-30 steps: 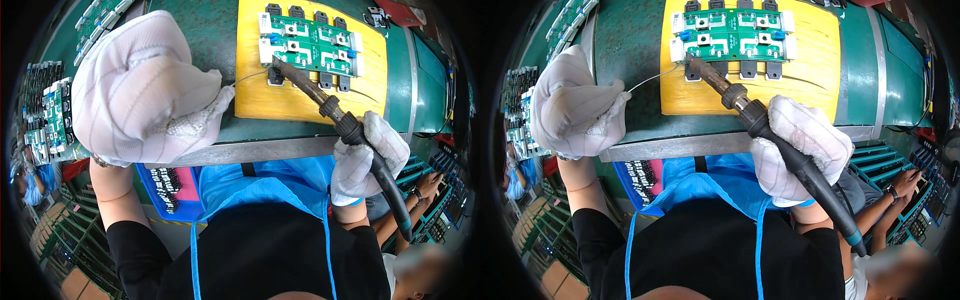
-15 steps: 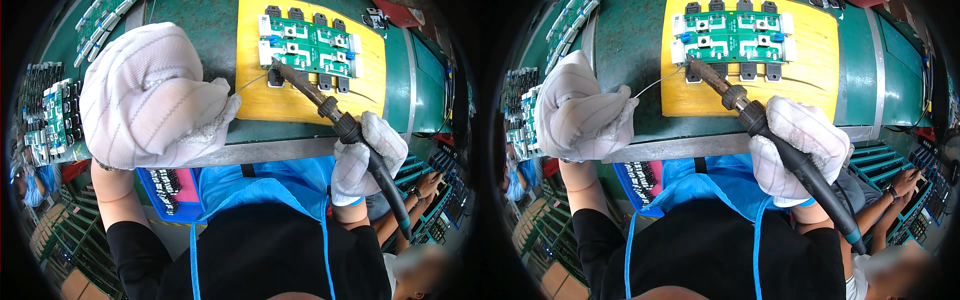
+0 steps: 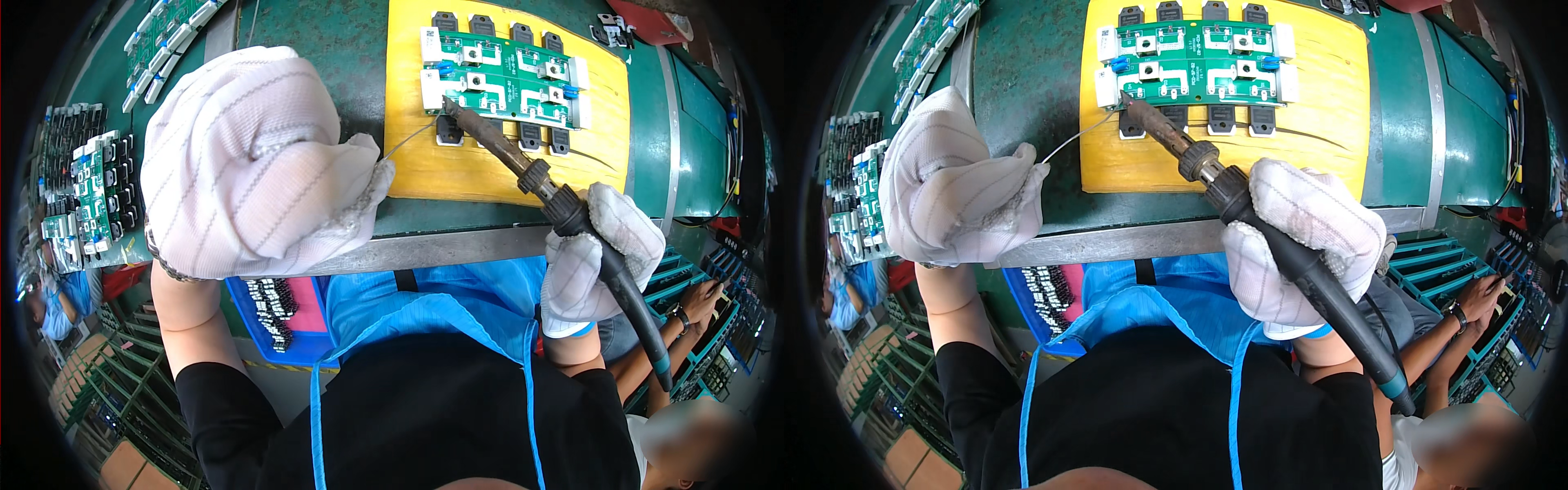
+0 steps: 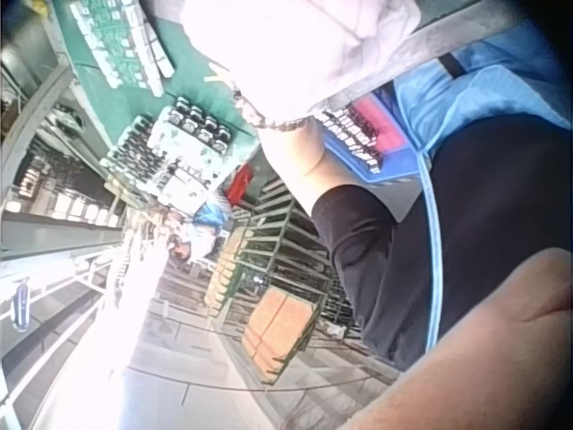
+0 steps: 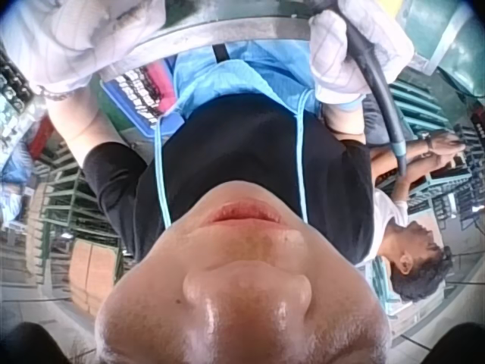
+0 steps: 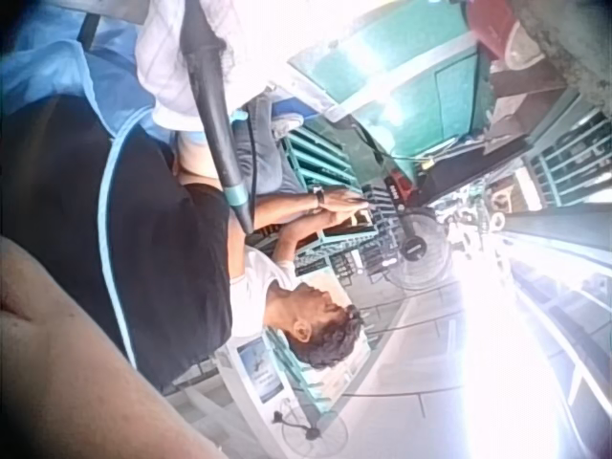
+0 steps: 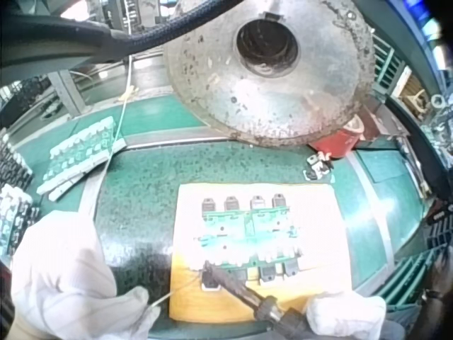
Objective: The person solders electronic components onto a circuit board using a soldering iron and solder wire. They then remove the soldered board from the stand, place it on the table, and pick up another set of circuit boards.
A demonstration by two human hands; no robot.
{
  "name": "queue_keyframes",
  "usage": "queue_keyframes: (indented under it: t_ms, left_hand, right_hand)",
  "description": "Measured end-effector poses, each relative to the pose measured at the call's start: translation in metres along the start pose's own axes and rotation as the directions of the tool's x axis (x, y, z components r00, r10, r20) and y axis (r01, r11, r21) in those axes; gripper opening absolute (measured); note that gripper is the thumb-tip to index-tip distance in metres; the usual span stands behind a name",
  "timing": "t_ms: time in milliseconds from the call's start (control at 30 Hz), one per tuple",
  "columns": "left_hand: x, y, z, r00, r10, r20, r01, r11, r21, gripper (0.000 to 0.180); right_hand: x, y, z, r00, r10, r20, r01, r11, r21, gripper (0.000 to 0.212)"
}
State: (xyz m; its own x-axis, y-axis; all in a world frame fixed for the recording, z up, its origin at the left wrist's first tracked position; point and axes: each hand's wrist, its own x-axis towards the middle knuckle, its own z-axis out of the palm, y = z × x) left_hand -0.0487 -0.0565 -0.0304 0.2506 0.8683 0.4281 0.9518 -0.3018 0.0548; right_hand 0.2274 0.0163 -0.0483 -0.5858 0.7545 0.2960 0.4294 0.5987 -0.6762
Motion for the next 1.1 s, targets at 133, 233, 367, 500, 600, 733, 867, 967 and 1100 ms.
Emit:
queue_keyframes:
  t_ms: [133, 233, 367, 500, 600, 733, 867, 967, 1100]
  left_hand:
    - [0.000, -0.003, 0.003, 0.998, 0.016, -0.067, -0.020, 0.998, -0.056, 0.023]
    - [-0.003, -0.006, 0.002, 0.999, 0.012, -0.033, -0.013, 0.999, -0.046, 0.027]
    - [-0.006, -0.006, 0.005, 1.000, -0.009, -0.027, 0.008, 1.000, -0.030, 0.031]
    - [0.003, -0.015, 0.001, 0.995, 0.092, 0.027, -0.088, 0.986, -0.143, 0.029]
    - [0.006, -0.013, 0.007, 0.993, 0.085, -0.077, -0.097, 0.981, -0.171, 0.026]
    - [0.010, -0.011, 0.008, 0.994, 0.089, -0.066, -0.100, 0.979, -0.180, 0.025]
    - [0.016, -0.011, 0.008, 0.993, 0.102, -0.056, -0.111, 0.975, -0.195, 0.026]
    - [0.018, -0.011, 0.007, 0.993, 0.107, -0.044, -0.114, 0.972, -0.203, 0.026]
    - [0.021, -0.013, 0.008, 0.992, 0.120, -0.033, -0.124, 0.968, -0.217, 0.027]
  right_hand:
    - [0.002, -0.001, -0.002, 0.999, -0.016, 0.040, 0.016, 1.000, -0.010, 0.053]
    - [0.003, 0.001, -0.005, 0.997, -0.026, 0.069, 0.027, 0.999, -0.019, 0.053]
    - [0.001, 0.005, 0.005, 0.987, -0.041, -0.155, 0.053, 0.996, 0.075, 0.040]
    - [0.010, 0.006, 0.014, 0.942, -0.094, -0.322, 0.140, 0.983, 0.123, 0.025]
    - [0.013, -0.015, 0.017, 0.972, 0.166, -0.164, -0.163, 0.986, 0.032, 0.068]
    - [0.013, -0.015, 0.017, 0.958, 0.154, -0.243, -0.166, 0.986, -0.030, 0.073]
    - [0.004, -0.003, 0.022, 0.957, 0.010, -0.291, -0.004, 1.000, 0.022, 0.057]
    - [0.003, -0.001, 0.020, 0.969, 0.003, -0.247, 0.005, 0.999, 0.035, 0.055]
    - [0.001, 0.001, 0.015, 0.986, -0.011, -0.165, 0.021, 0.998, 0.054, 0.052]
